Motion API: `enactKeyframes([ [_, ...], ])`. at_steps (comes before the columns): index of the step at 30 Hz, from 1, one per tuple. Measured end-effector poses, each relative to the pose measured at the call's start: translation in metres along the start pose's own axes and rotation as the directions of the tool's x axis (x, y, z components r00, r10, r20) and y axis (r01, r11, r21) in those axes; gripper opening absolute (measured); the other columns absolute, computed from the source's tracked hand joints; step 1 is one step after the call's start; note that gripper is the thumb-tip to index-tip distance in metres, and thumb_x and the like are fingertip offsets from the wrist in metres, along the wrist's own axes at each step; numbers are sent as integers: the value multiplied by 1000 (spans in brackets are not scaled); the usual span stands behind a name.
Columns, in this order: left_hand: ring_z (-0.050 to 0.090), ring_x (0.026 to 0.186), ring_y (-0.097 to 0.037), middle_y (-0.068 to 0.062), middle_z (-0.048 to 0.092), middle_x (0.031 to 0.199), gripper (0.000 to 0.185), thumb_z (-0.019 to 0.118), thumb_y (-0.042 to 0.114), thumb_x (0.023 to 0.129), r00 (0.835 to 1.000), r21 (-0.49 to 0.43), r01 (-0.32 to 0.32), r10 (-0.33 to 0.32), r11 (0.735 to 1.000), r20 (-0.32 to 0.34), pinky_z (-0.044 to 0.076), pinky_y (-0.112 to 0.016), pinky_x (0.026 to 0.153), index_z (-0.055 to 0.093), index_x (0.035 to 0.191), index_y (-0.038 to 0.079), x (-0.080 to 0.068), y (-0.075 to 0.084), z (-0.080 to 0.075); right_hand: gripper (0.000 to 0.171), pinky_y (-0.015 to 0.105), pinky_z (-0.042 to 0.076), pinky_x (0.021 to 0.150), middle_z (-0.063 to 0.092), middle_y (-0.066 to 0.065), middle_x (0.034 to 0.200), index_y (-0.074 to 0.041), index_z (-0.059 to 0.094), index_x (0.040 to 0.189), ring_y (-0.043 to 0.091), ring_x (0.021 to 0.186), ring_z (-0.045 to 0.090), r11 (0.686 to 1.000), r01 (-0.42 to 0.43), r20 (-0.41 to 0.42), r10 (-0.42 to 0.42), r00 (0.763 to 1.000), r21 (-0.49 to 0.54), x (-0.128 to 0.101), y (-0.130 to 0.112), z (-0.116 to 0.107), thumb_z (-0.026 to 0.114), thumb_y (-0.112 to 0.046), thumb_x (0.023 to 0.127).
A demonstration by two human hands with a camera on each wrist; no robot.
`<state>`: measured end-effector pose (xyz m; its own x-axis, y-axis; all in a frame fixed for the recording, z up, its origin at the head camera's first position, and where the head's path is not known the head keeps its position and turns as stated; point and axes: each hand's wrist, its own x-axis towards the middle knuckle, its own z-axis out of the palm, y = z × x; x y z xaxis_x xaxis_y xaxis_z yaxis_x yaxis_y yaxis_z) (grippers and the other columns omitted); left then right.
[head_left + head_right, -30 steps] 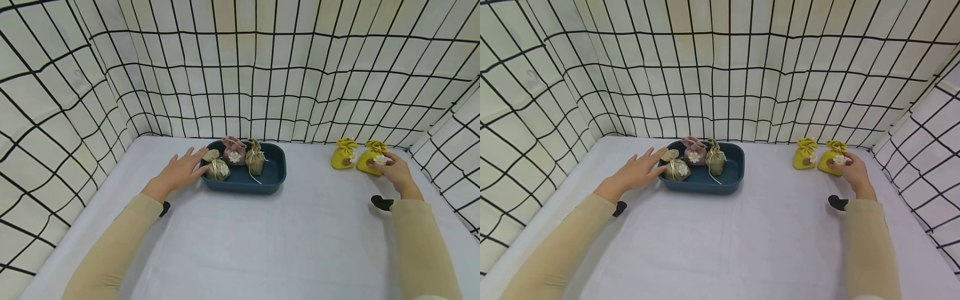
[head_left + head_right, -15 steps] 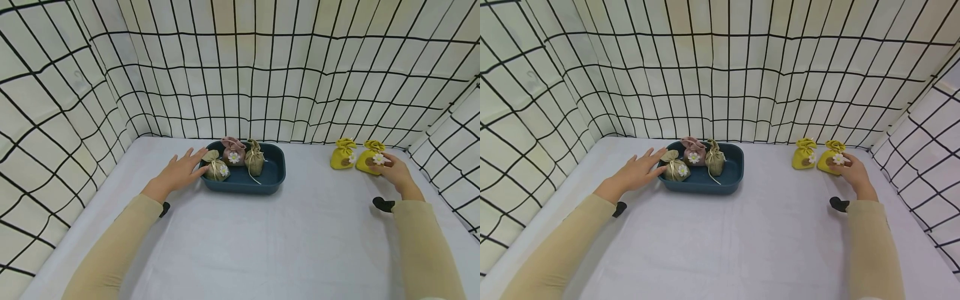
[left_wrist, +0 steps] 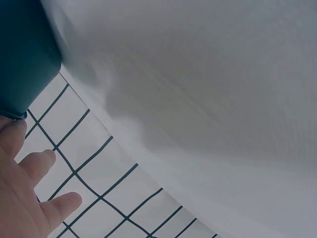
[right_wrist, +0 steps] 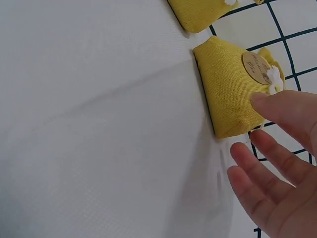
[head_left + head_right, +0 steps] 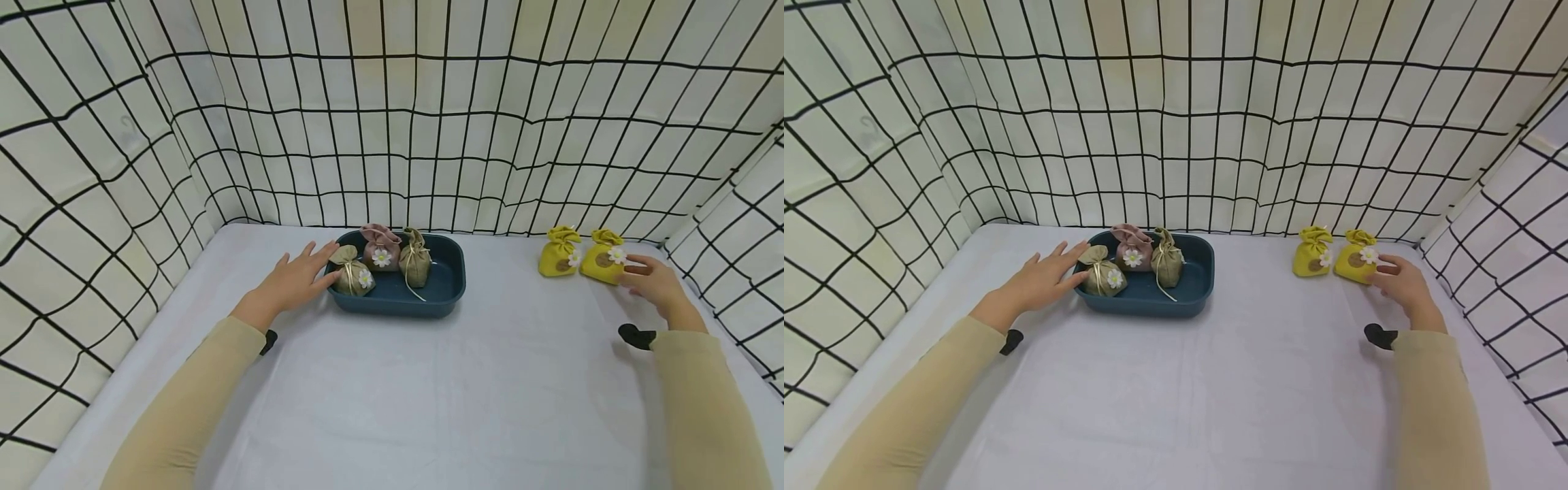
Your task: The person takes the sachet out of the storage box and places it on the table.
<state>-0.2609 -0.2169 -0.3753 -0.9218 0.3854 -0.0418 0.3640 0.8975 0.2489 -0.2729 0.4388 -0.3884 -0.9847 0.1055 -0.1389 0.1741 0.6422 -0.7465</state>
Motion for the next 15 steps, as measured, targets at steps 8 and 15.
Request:
enactKeyframes([
  [8, 11, 155, -41, -13, 21, 169, 74, 39, 55, 109, 1000, 0, -3, 3, 1000, -3, 9, -73, 116, 17, 166, 14, -1, 1, 0, 61, 10, 52, 70, 54, -28, 93, 9, 34, 155, -17, 76, 53, 996, 14, -203, 4, 979, 87, -10, -2, -5, 56, -21, 106],
  [15, 12, 154, -41, -13, 21, 169, 73, 40, 53, 109, 1000, -6, -2, 2, 1000, -10, 8, -73, 116, 18, 166, 14, -1, 2, 0, 31, 5, 49, 71, 55, -30, 89, -12, 62, 135, -14, 78, 57, 987, 32, -309, 19, 951, 159, -16, -11, -9, 52, -19, 107],
])
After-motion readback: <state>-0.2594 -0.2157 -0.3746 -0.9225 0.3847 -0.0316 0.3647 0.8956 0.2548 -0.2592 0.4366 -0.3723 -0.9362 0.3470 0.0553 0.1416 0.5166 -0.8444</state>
